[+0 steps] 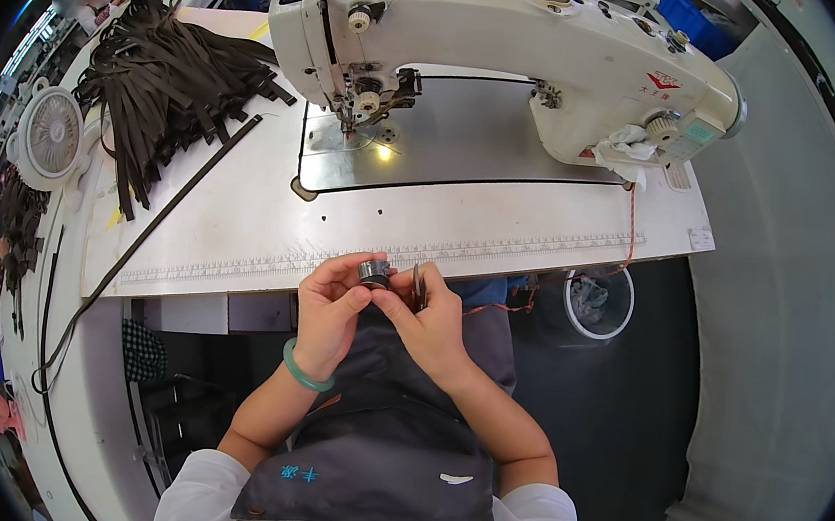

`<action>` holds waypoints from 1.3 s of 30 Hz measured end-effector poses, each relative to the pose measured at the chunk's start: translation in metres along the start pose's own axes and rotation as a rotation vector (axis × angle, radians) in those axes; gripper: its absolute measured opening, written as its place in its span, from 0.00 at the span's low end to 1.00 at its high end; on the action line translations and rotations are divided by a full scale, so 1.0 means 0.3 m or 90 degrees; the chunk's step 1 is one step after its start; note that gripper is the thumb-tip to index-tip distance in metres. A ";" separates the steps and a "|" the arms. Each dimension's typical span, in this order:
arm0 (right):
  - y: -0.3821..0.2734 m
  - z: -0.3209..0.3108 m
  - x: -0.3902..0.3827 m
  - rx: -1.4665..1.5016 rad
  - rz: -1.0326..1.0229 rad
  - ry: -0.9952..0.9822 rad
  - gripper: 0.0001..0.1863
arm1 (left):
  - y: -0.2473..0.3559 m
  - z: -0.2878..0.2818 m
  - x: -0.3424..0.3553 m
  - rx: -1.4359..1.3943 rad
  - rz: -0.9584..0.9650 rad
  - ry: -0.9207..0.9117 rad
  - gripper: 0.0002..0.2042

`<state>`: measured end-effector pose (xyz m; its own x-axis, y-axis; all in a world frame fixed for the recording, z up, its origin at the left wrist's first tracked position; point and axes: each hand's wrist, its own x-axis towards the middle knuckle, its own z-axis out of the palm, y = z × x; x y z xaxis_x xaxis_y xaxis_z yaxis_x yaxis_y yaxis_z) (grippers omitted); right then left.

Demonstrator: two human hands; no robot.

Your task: Sewing and assembling leather straps at an industrial sewing machine.

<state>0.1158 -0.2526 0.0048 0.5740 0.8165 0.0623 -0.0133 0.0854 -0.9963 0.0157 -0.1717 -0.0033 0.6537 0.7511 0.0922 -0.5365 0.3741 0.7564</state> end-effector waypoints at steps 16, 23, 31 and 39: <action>-0.076 -0.034 0.055 -0.309 -0.326 0.012 0.06 | -0.012 -0.034 -0.074 -0.065 -0.081 0.001 0.04; -0.046 -0.049 0.048 -0.357 -0.358 0.025 0.09 | -0.026 -0.056 -0.076 -0.023 -0.015 -0.061 0.05; 0.052 -0.020 0.002 -0.328 -0.352 -0.001 0.10 | -0.052 -0.139 -0.197 -0.139 -0.181 -0.051 0.12; 0.326 -0.014 -0.071 -0.522 -0.133 -0.148 0.09 | -0.247 -0.452 -0.285 -0.428 -0.289 -0.049 0.14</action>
<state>0.1057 -0.2639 -0.0943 0.3161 0.9333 0.1704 0.7174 -0.1176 -0.6867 -0.0727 -0.1899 -0.1550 0.9058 0.4182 -0.0677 -0.4007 0.8977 0.1832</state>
